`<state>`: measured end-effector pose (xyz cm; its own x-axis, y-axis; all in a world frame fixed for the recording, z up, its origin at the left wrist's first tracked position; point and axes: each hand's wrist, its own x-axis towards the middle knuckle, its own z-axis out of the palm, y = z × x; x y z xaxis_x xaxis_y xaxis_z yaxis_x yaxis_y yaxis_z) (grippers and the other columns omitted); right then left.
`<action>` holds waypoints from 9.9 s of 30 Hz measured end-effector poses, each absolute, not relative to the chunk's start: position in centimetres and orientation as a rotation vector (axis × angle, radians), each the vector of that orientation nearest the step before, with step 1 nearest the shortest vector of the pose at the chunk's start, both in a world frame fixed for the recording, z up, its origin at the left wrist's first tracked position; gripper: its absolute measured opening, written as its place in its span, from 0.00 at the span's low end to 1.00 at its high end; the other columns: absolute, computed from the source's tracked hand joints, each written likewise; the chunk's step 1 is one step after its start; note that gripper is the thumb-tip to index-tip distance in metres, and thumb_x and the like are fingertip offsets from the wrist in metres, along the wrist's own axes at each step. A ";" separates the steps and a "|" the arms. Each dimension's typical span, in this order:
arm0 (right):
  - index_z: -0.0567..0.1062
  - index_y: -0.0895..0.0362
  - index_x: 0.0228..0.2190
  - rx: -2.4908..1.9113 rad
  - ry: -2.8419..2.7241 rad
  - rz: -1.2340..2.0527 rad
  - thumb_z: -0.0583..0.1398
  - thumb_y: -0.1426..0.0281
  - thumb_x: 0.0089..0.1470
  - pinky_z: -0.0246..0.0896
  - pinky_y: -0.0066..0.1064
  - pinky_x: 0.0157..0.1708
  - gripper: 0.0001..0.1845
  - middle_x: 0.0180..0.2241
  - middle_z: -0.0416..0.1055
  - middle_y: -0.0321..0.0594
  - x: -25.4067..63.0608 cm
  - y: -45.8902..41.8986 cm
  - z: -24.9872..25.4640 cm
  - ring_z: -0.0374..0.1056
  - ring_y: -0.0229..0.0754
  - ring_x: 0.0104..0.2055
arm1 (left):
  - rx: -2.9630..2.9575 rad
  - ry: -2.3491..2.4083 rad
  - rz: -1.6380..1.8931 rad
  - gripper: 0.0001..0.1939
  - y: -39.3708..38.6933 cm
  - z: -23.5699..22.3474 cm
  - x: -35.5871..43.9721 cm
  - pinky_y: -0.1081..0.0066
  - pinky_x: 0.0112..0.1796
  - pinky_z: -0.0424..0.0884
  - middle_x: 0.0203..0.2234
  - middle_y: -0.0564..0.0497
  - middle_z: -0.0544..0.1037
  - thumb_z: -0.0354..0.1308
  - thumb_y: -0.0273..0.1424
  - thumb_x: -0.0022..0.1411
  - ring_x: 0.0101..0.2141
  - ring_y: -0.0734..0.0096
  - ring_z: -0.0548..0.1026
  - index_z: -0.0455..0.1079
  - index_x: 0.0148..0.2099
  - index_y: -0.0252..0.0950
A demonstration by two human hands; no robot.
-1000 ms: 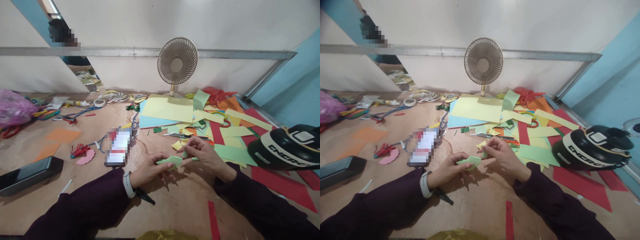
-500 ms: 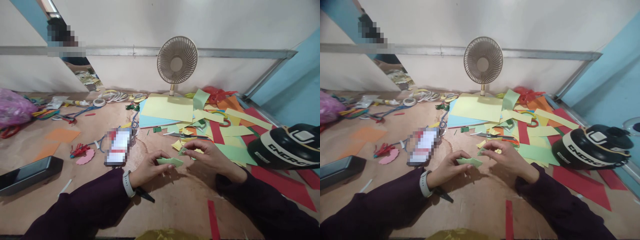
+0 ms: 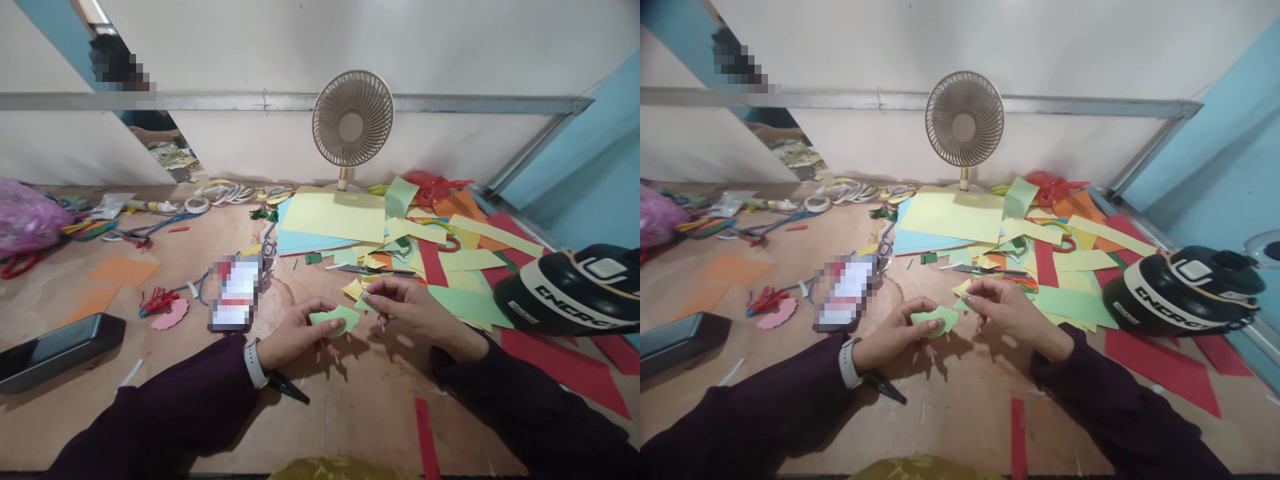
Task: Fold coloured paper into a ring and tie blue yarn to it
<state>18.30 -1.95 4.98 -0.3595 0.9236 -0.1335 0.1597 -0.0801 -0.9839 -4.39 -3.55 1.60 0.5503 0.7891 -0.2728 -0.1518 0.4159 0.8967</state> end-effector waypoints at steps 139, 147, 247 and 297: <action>0.77 0.56 0.38 -1.708 -2.567 0.130 0.63 0.66 0.51 0.58 0.30 0.30 0.11 0.36 0.73 0.42 26.3 1.2 7.7 0.70 0.45 0.37 | 0.964 0.799 0.731 0.25 -3.0 1.7 -4.4 0.77 0.24 0.70 0.36 0.46 0.80 0.66 0.38 0.57 0.31 0.64 0.81 0.59 0.51 0.39; 0.74 0.56 0.27 -1.839 -2.448 0.135 0.58 0.71 0.54 0.56 0.30 0.28 0.06 0.30 0.74 0.40 26.2 1.4 8.1 0.70 0.43 0.32 | 1.057 0.867 0.702 0.21 -2.8 1.9 -4.7 0.77 0.25 0.69 0.29 0.50 0.80 0.69 0.38 0.52 0.25 0.73 0.77 0.66 0.43 0.34; 0.75 0.55 0.43 -0.591 -2.339 -0.079 0.57 0.76 0.58 0.58 0.33 0.33 0.12 0.33 0.76 0.41 18.1 -3.8 6.1 0.66 0.39 0.31 | 1.585 0.771 0.989 0.09 -2.9 0.7 -4.9 0.72 0.36 0.74 0.32 0.47 0.81 0.63 0.33 0.59 0.33 0.70 0.78 0.76 0.39 0.32; 0.74 0.54 0.51 -1.096 -2.272 0.732 0.53 0.69 0.64 0.62 0.23 0.25 0.17 0.22 0.75 0.34 17.1 -4.0 5.4 0.70 0.34 0.24 | 1.122 0.821 0.727 0.21 -3.2 1.8 -4.6 0.74 0.24 0.76 0.32 0.52 0.74 0.67 0.40 0.53 0.28 0.74 0.75 0.68 0.44 0.34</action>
